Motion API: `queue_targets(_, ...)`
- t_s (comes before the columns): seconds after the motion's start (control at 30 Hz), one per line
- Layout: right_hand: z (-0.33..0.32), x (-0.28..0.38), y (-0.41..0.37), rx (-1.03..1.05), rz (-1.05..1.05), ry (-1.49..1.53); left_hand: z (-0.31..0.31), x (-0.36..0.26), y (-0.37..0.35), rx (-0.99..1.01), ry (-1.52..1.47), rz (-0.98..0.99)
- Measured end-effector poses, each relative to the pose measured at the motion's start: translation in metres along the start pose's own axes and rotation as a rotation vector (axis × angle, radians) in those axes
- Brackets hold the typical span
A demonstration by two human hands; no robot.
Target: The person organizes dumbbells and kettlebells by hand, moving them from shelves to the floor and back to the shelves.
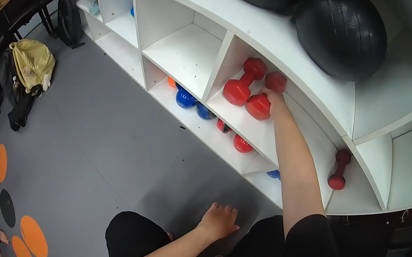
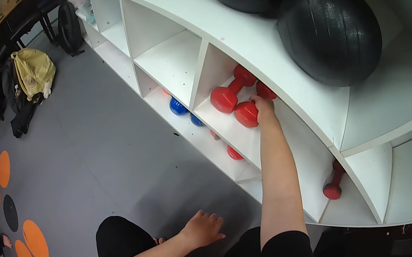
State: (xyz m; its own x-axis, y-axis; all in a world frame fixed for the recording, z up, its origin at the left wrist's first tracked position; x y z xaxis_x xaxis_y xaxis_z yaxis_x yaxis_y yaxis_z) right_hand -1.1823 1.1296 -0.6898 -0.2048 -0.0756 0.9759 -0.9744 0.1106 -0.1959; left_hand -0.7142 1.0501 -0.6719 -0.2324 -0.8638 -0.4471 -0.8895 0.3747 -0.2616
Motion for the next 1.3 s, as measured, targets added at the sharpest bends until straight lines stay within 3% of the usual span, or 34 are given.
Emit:
queue_targets(0.07,0.001,0.016,-0.017,0.0,-0.063,-0.007,0.001,0.002,0.001,-0.009,-0.006,0.016)
queue_targets(0.13,-0.008,0.022,-0.054,-0.014,-0.103,-0.032,0.01,0.002,-0.002,0.122,-0.01,-0.005)
queue_targets(0.2,-0.006,0.052,-0.105,0.046,-0.276,0.192,0.004,0.004,-0.002,0.169,0.006,-0.003)
queue_targets(0.43,-0.038,0.067,-0.178,0.204,-0.19,0.315,-0.005,0.004,0.009,0.13,0.022,0.024)
queue_targets(0.53,-0.043,0.064,-0.205,0.272,-0.292,0.319,-0.003,0.008,0.012,0.141,-0.006,0.055)
queue_targets(0.7,-0.088,0.052,-0.222,-0.047,-0.373,0.054,0.004,0.024,0.013,0.136,0.012,0.042)
queue_targets(0.77,-0.129,0.048,-0.221,-0.205,-0.413,-0.058,0.006,0.028,0.009,0.269,0.07,-0.005)
queue_targets(1.0,-0.25,0.042,-0.218,-0.36,-0.421,-0.153,0.014,0.033,0.023,0.346,0.052,0.005)
queue_targets(1.07,-0.262,0.036,-0.224,-0.444,-0.401,0.036,0.01,0.028,0.025,0.286,0.045,0.029)
queue_targets(1.3,-0.272,0.013,-0.216,-0.463,-0.371,-0.047,0.013,0.023,0.044,0.452,0.083,0.047)
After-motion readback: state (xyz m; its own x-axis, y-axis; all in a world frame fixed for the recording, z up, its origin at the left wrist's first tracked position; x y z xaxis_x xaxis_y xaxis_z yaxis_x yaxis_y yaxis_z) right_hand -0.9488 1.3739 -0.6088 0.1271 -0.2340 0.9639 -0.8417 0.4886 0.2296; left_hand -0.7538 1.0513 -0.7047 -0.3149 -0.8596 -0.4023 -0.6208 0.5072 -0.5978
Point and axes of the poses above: each hand's wrist, its own y-axis towards the middle knuckle, its own z-axis out of the palm, x = y × z, the point moved 7 cm from there along y, towards the middle knuckle, and after that the axes turned 7 degrees about -z, right-handed, at the moved point
